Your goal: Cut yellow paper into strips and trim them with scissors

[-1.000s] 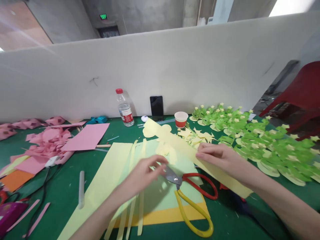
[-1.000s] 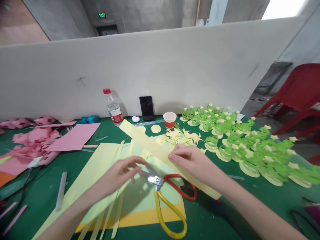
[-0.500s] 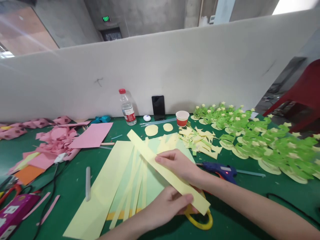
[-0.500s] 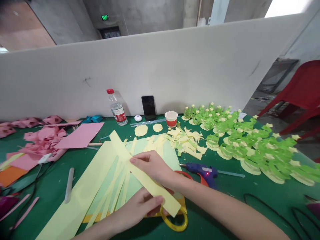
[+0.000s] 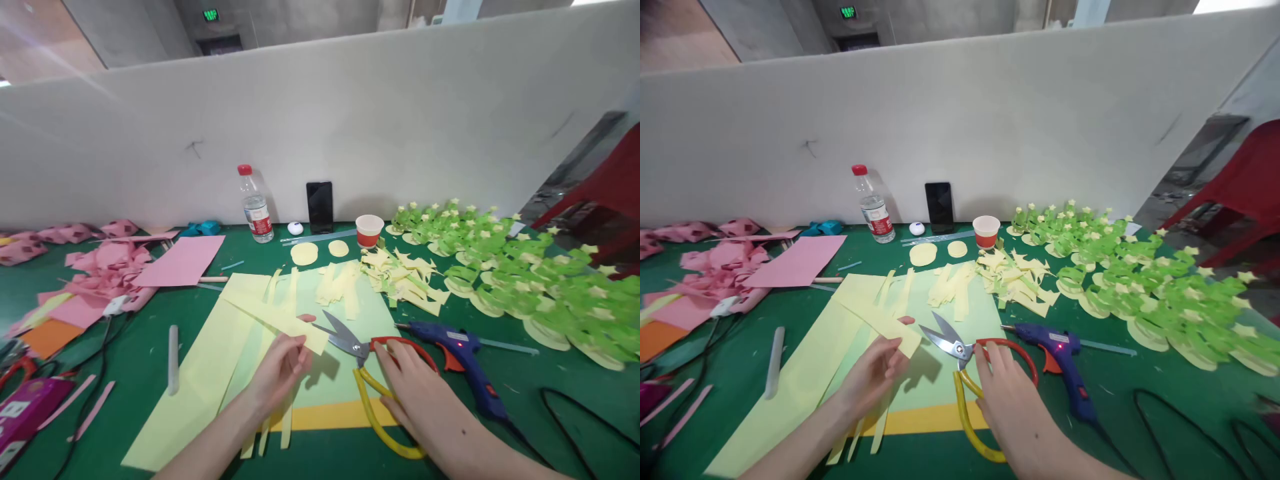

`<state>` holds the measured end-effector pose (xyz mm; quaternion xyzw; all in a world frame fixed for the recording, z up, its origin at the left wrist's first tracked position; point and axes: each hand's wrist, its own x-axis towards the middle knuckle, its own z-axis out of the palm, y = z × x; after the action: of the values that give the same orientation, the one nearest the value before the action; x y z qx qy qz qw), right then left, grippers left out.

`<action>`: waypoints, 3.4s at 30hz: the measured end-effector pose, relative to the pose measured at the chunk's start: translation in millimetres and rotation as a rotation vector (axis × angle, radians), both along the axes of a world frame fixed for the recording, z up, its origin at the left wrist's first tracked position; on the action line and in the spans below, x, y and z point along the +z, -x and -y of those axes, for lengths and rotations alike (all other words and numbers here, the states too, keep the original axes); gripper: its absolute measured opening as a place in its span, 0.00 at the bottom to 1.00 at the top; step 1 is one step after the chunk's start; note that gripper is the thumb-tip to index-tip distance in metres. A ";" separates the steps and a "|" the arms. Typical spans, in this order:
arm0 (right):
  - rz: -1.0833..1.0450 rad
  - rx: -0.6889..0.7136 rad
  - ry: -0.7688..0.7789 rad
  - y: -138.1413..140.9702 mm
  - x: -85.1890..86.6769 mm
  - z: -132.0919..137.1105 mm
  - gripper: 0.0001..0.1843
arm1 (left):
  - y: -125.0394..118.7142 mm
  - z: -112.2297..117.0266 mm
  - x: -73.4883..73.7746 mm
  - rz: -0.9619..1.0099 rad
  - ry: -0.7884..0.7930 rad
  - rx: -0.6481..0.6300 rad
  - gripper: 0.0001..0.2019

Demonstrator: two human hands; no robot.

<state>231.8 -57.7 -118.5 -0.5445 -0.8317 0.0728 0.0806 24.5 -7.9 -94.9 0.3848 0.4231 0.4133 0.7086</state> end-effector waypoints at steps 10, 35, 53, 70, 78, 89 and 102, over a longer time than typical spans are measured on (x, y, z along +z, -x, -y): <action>-0.038 -0.098 0.226 5.1 12.6 -7.3 0.36 | 4.7 -8.5 -10.4 0.192 0.041 0.046 0.16; -1.605 -0.028 1.384 -29.5 40.5 -24.2 0.07 | 4.0 -14.8 -12.6 0.242 0.095 0.213 0.15; -1.280 0.134 1.687 -13.7 41.1 -21.9 0.22 | 3.3 -8.3 -12.6 0.179 -0.004 0.022 0.16; -1.159 0.177 1.565 -7.0 51.4 -21.3 0.21 | -5.6 6.3 -3.5 -0.053 0.068 -0.095 0.09; -1.123 0.104 1.525 -11.3 59.9 -16.4 0.23 | 1.6 1.3 -1.0 -0.123 -0.011 -0.110 0.07; -1.246 0.063 1.499 -14.5 34.4 -10.6 0.08 | 3.8 -0.1 2.9 -0.157 -0.068 -0.132 0.05; -1.233 -0.128 1.525 -13.2 46.3 -5.1 0.12 | 8.2 0.5 -4.2 -0.134 -0.096 -0.168 0.07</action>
<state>245.1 -52.6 -72.2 -0.3610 -0.3429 0.8572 0.1314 16.3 -8.4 -99.1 0.4792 0.4157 0.3453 0.6916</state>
